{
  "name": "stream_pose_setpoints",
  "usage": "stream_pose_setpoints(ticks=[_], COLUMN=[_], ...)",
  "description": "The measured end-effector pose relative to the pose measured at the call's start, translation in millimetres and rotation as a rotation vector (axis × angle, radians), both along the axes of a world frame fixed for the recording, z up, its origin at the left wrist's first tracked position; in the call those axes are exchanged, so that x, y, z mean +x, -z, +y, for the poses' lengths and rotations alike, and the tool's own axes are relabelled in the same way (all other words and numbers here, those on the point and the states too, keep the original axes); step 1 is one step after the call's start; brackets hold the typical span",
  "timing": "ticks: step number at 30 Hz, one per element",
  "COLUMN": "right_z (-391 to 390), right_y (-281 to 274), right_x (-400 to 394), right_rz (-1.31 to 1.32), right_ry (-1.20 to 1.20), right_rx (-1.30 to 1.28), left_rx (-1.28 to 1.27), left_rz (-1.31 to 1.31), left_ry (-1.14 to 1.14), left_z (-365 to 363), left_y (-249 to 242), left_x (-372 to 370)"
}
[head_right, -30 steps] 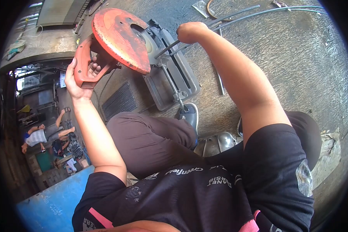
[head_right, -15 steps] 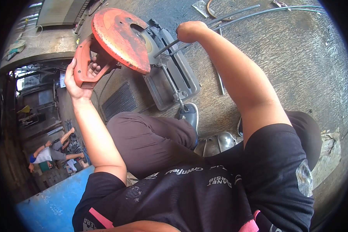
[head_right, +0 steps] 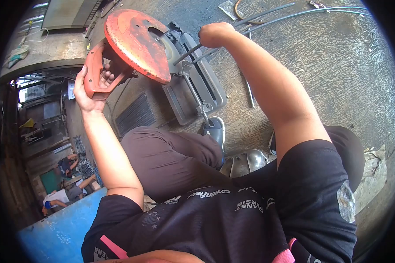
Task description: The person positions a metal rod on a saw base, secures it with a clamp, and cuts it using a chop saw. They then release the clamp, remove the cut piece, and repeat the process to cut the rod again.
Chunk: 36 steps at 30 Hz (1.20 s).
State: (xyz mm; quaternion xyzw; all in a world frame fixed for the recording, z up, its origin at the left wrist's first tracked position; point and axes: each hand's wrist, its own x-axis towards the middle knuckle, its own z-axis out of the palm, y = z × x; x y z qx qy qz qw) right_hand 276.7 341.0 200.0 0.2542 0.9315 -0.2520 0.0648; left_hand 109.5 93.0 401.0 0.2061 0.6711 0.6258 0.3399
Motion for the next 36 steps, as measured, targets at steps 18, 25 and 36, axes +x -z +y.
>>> stream_pose_setpoints(ticks=[18,25,36], right_z=[-3,-3,-3], right_y=[-8,-6,-5], right_x=[5,5,5], right_rz=[-0.011,-0.002,0.012], right_ry=[-0.002,0.000,-0.007], right_rx=[-0.010,-0.003,0.007], left_rx=[-0.008,-0.002,-0.003], left_rz=[0.014,-0.009,-0.012], left_ry=[-0.027,0.038,0.027], left_z=[1,-4,-3], left_y=[-1,1,1], left_x=[3,-9,-8])
